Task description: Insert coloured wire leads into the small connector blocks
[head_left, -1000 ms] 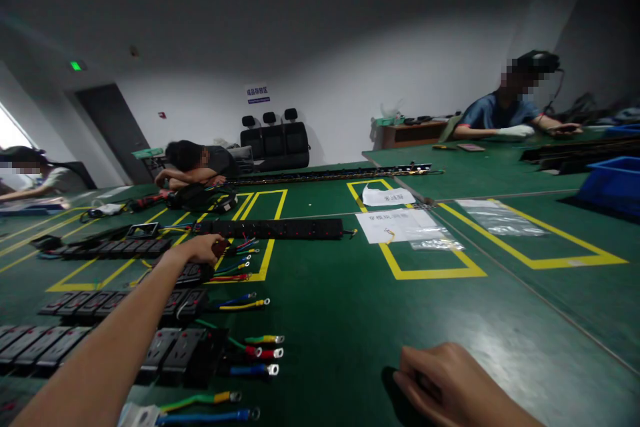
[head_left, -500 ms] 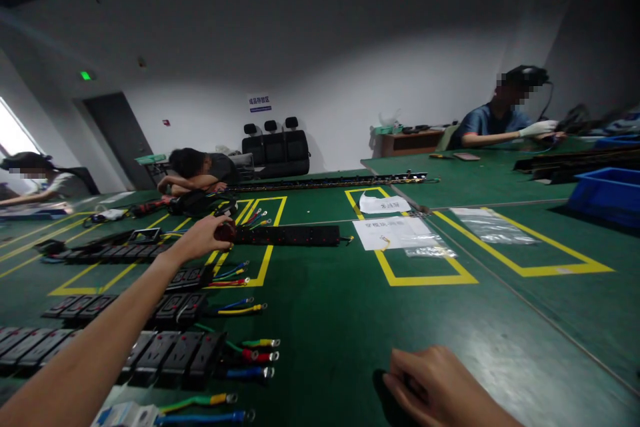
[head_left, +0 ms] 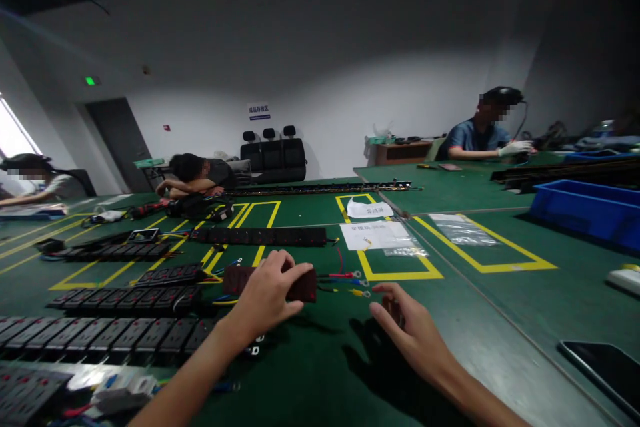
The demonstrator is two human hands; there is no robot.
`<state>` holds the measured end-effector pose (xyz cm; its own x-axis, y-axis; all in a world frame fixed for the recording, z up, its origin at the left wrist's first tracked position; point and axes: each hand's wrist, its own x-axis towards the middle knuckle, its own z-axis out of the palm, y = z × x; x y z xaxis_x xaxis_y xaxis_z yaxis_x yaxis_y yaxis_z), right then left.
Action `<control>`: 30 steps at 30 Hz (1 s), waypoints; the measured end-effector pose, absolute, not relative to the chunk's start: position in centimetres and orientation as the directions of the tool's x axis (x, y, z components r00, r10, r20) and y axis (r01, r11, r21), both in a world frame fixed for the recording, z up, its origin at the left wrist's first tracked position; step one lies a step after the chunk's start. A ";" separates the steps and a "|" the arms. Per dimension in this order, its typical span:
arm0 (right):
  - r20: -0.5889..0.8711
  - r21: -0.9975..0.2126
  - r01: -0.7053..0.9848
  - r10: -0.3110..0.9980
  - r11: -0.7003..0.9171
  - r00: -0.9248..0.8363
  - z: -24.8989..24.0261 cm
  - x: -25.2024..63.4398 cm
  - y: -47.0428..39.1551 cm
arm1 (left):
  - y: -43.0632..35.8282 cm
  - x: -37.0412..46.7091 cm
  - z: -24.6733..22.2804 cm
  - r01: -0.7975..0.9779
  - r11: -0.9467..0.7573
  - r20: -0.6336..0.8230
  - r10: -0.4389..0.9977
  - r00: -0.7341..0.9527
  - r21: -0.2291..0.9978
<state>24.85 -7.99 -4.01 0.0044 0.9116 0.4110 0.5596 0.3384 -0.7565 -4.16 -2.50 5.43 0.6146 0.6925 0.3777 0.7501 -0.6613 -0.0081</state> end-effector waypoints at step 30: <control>0.615 -0.414 0.757 0.768 0.506 -0.177 -4.3 26.8 -7.5 | -6.0 -1.1 -3.0 0.821 -0.569 0.487 0.731 0.479 0.048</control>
